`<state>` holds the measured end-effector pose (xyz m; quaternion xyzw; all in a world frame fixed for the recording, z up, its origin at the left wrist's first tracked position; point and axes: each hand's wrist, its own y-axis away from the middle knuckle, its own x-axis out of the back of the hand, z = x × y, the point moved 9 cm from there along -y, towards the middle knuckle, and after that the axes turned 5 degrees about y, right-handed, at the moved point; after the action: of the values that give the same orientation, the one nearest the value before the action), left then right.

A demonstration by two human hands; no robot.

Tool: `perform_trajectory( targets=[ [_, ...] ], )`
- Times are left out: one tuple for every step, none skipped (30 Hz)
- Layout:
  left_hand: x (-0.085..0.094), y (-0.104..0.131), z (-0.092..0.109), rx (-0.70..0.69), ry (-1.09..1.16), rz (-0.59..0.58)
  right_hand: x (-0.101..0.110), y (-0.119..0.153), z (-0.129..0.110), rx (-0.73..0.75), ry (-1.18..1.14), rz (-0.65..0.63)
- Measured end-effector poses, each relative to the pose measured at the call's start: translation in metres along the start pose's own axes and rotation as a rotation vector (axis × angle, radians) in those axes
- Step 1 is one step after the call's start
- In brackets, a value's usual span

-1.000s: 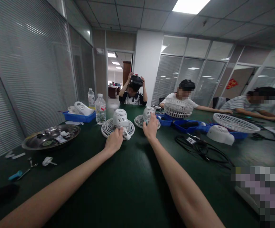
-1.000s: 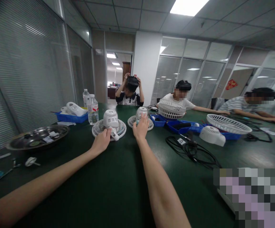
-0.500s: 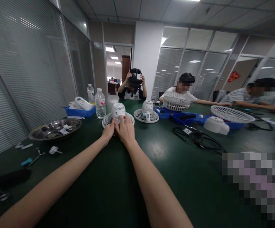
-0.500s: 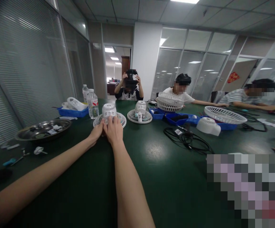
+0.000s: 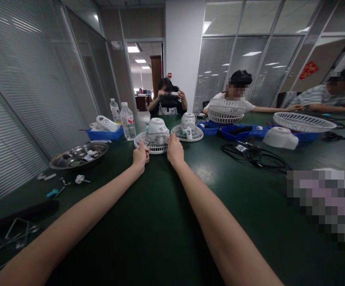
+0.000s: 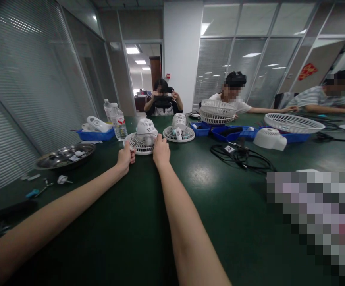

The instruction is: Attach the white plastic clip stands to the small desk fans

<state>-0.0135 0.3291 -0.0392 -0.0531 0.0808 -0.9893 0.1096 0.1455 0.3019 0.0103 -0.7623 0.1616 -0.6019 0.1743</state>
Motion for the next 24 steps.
perform_trajectory(
  targets=[
    [0.0,0.0,-0.001,0.012,0.029,0.0,0.0,-0.001,0.009,-0.011,0.009,-0.02],
    [0.0,0.0,-0.002,0.025,0.056,-0.002,0.0,-0.002,0.018,-0.015,0.021,-0.042],
    [-0.001,0.0,-0.003,0.036,0.083,-0.003,-0.001,-0.002,0.024,-0.011,0.035,-0.067],
    [-0.002,-0.001,-0.004,0.046,0.11,-0.003,-0.002,-0.002,0.028,-0.001,0.05,-0.096],
    [-0.003,-0.002,-0.004,0.054,0.136,-0.001,-0.004,-0.002,0.031,0.015,0.067,-0.129],
    [-0.004,-0.002,-0.004,0.059,0.158,0.004,-0.006,-0.001,0.033,0.037,0.083,-0.165],
    [-0.005,-0.003,-0.005,0.062,0.175,0.01,-0.007,0.0,0.034,0.063,0.098,-0.2],
    [-0.005,-0.003,-0.005,0.065,0.187,0.018,-0.008,0.0,0.034,0.084,0.111,-0.229],
    [-0.004,-0.004,-0.006,0.067,0.193,0.025,-0.007,0.0,0.035,0.098,0.122,-0.249],
    [-0.004,-0.004,-0.007,0.068,0.192,0.03,-0.004,-0.001,0.036,0.101,0.131,-0.259],
    [-0.002,-0.005,-0.008,0.068,0.184,0.034,-0.001,-0.003,0.037,0.094,0.14,-0.261],
    [-0.001,-0.005,-0.009,0.066,0.17,0.036,0.002,-0.005,0.039,0.08,0.149,-0.256],
    [0.0,-0.005,-0.009,0.065,0.149,0.037,0.006,-0.009,0.039,0.066,0.159,-0.249],
    [0.001,-0.005,-0.01,0.063,0.124,0.034,0.009,-0.012,0.038,0.057,0.168,-0.242],
    [0.002,-0.004,-0.01,0.062,0.096,0.029,0.011,-0.016,0.035,0.057,0.177,-0.239],
    [0.002,-0.003,-0.01,0.061,0.066,0.02,0.011,-0.019,0.031,0.067,0.182,-0.24],
    [0.001,-0.002,-0.01,0.059,0.036,0.008,0.011,-0.021,0.025,0.085,0.185,-0.245],
    [0.0,-0.001,-0.01,0.057,0.006,-0.008,0.01,-0.024,0.018,0.104,0.186,-0.253],
    [-0.001,0.001,-0.009,0.053,-0.025,-0.025,0.009,-0.025,0.011,0.119,0.187,-0.26],
    [-0.002,0.003,-0.008,0.047,-0.057,-0.041,0.008,-0.026,0.005,0.128,0.189,-0.264],
    [-0.002,0.006,-0.007,0.039,-0.09,-0.055,0.008,-0.026,0.0,0.133,0.192,-0.264],
    [-0.002,0.01,-0.005,0.029,-0.125,-0.065,0.008,-0.025,-0.006,0.138,0.195,-0.263],
    [0.0,0.015,-0.002,0.016,-0.162,-0.071,0.009,-0.022,-0.011,0.146,0.198,-0.263],
    [0.002,0.021,0.002,0.0,-0.201,-0.078,0.011,-0.018,-0.016,0.159,0.2,-0.266]
  ],
)
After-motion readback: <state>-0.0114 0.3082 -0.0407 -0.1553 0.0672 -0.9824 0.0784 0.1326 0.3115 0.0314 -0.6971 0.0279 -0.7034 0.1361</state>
